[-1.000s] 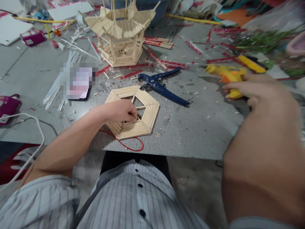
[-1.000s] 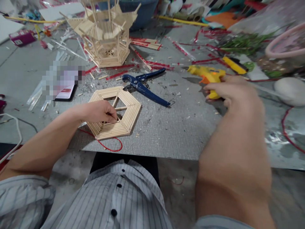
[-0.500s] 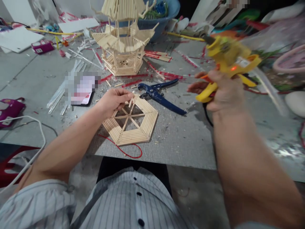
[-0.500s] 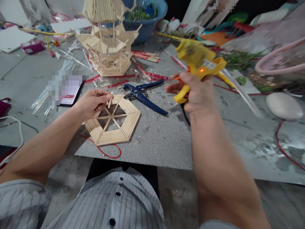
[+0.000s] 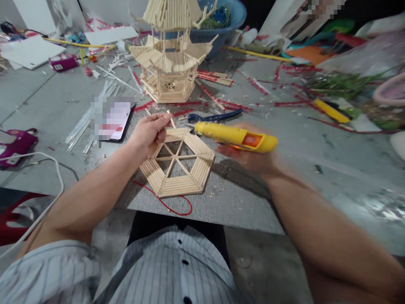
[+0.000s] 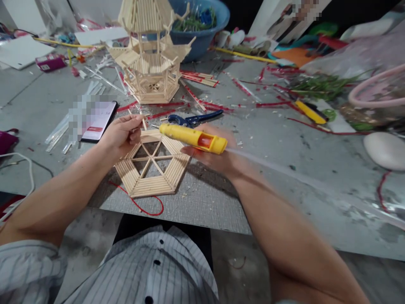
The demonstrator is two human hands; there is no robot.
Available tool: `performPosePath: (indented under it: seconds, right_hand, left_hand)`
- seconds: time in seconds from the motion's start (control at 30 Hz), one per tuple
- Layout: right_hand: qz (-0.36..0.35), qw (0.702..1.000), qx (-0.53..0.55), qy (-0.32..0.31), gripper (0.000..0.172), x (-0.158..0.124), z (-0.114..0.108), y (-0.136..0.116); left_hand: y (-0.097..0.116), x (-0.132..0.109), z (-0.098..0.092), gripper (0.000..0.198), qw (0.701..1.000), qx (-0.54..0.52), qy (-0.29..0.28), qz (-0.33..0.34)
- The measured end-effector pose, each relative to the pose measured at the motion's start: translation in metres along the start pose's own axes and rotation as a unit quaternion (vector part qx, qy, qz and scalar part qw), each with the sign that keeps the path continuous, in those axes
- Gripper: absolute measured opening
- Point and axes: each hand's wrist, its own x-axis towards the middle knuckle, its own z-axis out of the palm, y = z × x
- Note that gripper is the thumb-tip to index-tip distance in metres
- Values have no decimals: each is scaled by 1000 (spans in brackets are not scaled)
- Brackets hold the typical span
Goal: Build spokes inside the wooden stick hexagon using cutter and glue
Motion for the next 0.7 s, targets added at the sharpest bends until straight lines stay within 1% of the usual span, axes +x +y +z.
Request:
performPosePath:
  seconds: [0.1,0.2,0.33,0.47,0.7]
  right_hand:
    - [-37,999,-26,19,37,1,1,-7]
    - [-69,997,-39,-7,35,1,1,-12]
    - [-57,995,-71,-31,37,1,3,-12]
    - [-64,994,-77,-32,38,0,3,-11]
    - [-68,995,-65,-33,31,-1,1,-12]
  left_hand:
    - [0,-1,0,22,1000,-6,-2,3]
    - [-1,-2,2,23,1000,-6,-2,4]
    - [-1,-3,3,26,1000,-3,-3,4]
    - [-1,-3,4,26,1000,3,-1,-1]
    - [-1,-3,5,26,1000,11,3,-1]
